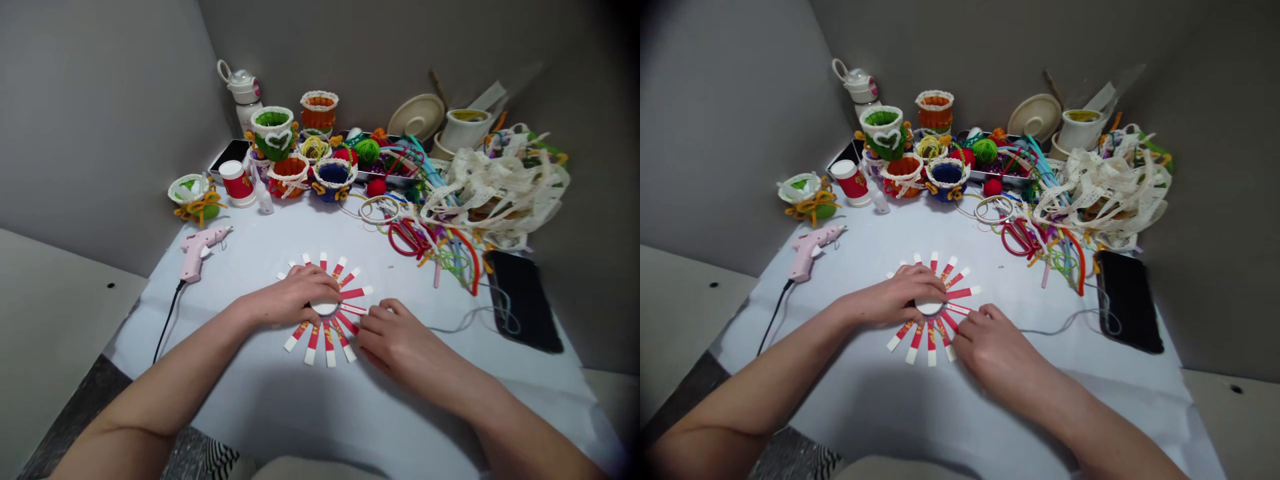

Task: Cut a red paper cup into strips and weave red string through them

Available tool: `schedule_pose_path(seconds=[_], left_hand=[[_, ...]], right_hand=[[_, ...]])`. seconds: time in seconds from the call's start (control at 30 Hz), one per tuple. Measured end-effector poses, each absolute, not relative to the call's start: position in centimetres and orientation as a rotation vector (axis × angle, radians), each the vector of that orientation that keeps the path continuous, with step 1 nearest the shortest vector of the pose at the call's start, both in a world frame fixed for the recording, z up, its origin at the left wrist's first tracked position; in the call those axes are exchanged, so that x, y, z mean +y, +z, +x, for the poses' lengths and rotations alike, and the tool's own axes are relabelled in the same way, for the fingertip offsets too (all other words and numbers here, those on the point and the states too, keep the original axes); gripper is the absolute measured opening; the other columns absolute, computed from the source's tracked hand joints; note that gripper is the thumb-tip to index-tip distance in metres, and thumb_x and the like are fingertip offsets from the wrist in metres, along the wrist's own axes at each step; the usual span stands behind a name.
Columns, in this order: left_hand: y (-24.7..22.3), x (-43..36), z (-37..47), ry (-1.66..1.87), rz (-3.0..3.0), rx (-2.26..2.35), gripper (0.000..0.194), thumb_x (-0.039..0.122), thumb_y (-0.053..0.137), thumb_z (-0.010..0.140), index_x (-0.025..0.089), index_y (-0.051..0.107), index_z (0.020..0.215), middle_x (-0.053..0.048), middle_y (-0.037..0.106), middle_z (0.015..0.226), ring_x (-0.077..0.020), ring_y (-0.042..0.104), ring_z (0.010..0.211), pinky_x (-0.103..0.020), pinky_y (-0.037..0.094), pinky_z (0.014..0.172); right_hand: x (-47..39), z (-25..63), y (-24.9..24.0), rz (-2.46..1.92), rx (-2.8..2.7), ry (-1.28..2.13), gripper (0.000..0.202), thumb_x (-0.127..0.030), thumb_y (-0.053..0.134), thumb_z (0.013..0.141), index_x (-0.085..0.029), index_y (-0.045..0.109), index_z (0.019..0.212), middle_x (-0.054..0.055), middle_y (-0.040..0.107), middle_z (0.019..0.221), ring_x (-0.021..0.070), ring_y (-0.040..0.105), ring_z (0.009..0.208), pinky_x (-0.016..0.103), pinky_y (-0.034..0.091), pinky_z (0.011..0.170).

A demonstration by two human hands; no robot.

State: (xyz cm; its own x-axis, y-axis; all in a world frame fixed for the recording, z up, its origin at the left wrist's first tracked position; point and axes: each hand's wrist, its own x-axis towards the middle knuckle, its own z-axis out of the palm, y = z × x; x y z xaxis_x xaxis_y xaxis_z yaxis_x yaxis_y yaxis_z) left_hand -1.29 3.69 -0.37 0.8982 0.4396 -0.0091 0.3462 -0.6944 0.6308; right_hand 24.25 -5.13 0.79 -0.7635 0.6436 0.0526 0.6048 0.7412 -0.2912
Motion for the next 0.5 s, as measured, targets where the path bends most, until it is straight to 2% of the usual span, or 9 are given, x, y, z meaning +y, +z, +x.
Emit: schedule_pose_path(seconds=[0.2, 0.4, 0.5], left_hand=[[-0.4, 3.8, -1.3, 0.171, 2.389, 0.575, 0.040, 0.027, 0.074, 0.090, 0.030, 0.062, 0.128, -0.005, 0.063, 0.135, -0.0274, 0.050, 0.126, -0.045, 0.031, 0.108], [-0.6, 3.9, -1.4, 0.178, 2.396, 0.565, 0.040, 0.033, 0.073, 0.092, 0.031, 0.062, 0.130, -0.005, 0.063, 0.135, -0.0274, 0.049, 0.127, -0.044, 0.029, 0.109], [-0.6, 4.0, -1.4, 0.161, 2.398, 0.571, 0.039, 0.034, 0.073, 0.092, 0.031, 0.062, 0.130, -0.005, 0.063, 0.136, -0.0284, 0.049, 0.127, -0.045, 0.029, 0.109]], right_hand=[[-7.2, 23.1, 0.8, -0.895, -2.883, 0.281, 0.020, -0.015, 0.065, 0.094, -0.020, 0.060, 0.075, 0.001, 0.066, 0.076, 0.0181, 0.053, 0.073, 0.035, 0.030, 0.069], [-7.6, 23.0, 0.0, -0.925, -2.937, 0.339, 0.019, -0.013, 0.067, 0.091, -0.020, 0.060, 0.074, 0.000, 0.066, 0.070, 0.0181, 0.056, 0.069, 0.034, 0.028, 0.064], [-7.7, 23.5, 0.1, -1.035, -2.933, 0.273, 0.019, -0.007, 0.066, 0.087, -0.019, 0.060, 0.073, 0.000, 0.065, 0.067, 0.0180, 0.055, 0.066, 0.034, 0.026, 0.063]])
